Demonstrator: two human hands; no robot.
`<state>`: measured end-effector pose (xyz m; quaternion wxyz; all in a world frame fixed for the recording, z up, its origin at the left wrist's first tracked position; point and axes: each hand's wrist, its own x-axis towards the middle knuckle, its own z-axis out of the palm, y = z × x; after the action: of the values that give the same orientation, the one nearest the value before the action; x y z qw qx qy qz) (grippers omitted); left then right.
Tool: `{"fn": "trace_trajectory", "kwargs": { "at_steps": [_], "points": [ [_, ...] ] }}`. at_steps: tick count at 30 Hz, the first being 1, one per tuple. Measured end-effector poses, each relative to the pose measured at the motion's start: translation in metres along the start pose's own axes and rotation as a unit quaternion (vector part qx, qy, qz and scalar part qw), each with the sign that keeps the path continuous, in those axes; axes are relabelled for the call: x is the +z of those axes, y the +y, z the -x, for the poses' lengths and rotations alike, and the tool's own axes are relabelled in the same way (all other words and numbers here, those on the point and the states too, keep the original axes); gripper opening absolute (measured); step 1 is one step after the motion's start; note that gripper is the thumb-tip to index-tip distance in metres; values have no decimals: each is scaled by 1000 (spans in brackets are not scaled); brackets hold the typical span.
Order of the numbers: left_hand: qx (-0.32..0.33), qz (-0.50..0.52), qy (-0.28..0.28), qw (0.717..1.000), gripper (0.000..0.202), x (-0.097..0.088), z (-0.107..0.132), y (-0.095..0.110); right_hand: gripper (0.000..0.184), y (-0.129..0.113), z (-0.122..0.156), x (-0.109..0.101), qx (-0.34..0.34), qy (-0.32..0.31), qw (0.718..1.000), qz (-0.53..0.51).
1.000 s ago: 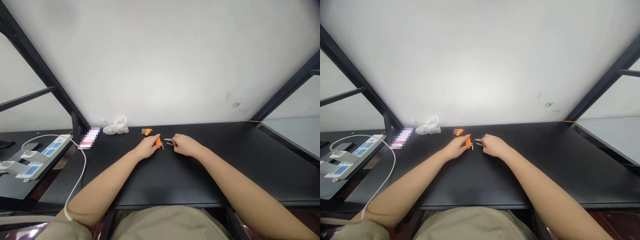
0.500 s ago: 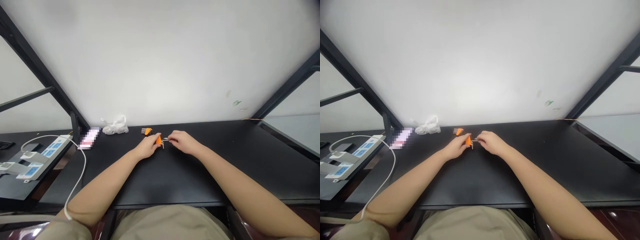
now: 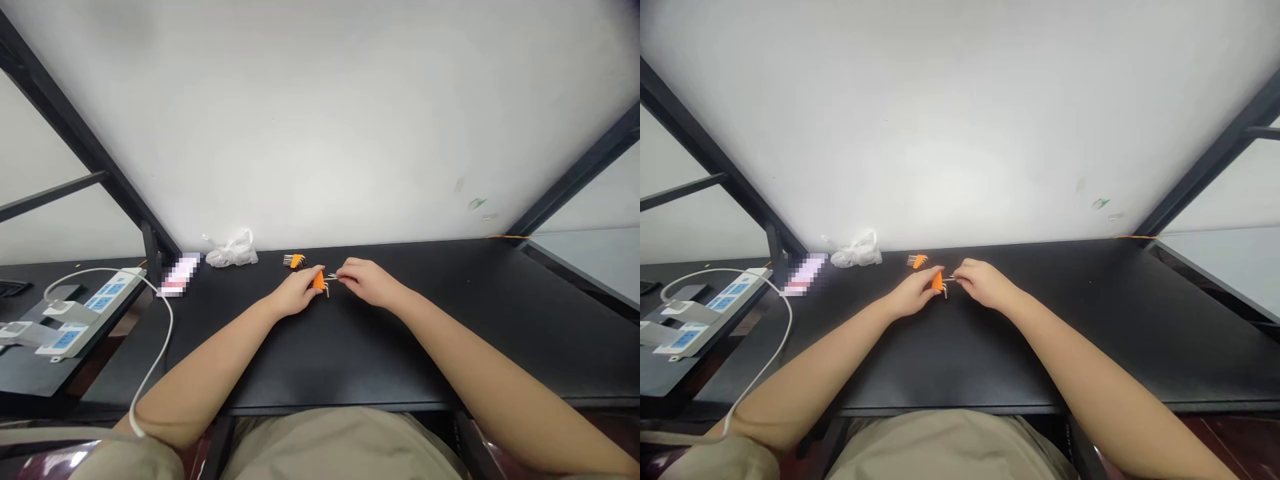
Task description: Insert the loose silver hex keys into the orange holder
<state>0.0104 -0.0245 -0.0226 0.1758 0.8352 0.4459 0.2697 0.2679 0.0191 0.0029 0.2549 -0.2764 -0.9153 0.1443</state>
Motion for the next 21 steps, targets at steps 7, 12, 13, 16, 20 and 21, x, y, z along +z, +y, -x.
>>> {"fn": "trace_trajectory", "kwargs": {
  "at_steps": [7, 12, 13, 16, 20, 21],
  "points": [
    [13, 3, -9, 1000, 51, 1, -1, 13, 20, -12, -2, 7, 2, -15, 999, -35],
    [38, -37, -12, 999, 29, -2, -2, 23, 12, -24, -3, 16, 60, -12, 988, -140],
    [38, -38, -10, 999, 31, -2, -2, 23, 11, -24, -4, 17, 79, -10, 983, -163],
    [27, -30, 2, 999, 50, 0, -1, 18, 9, -21, -4, 17, 119, -16, 966, -227],
    [7, 21, 25, 999, 69, 5, 1, 8, 14, -14, -4, 18, 132, -50, 945, -296],
    [0, 41, 26, 999, 73, 6, 1, 6, 17, -12, -4, 19, 139, -52, 937, -315]
  ]
}}
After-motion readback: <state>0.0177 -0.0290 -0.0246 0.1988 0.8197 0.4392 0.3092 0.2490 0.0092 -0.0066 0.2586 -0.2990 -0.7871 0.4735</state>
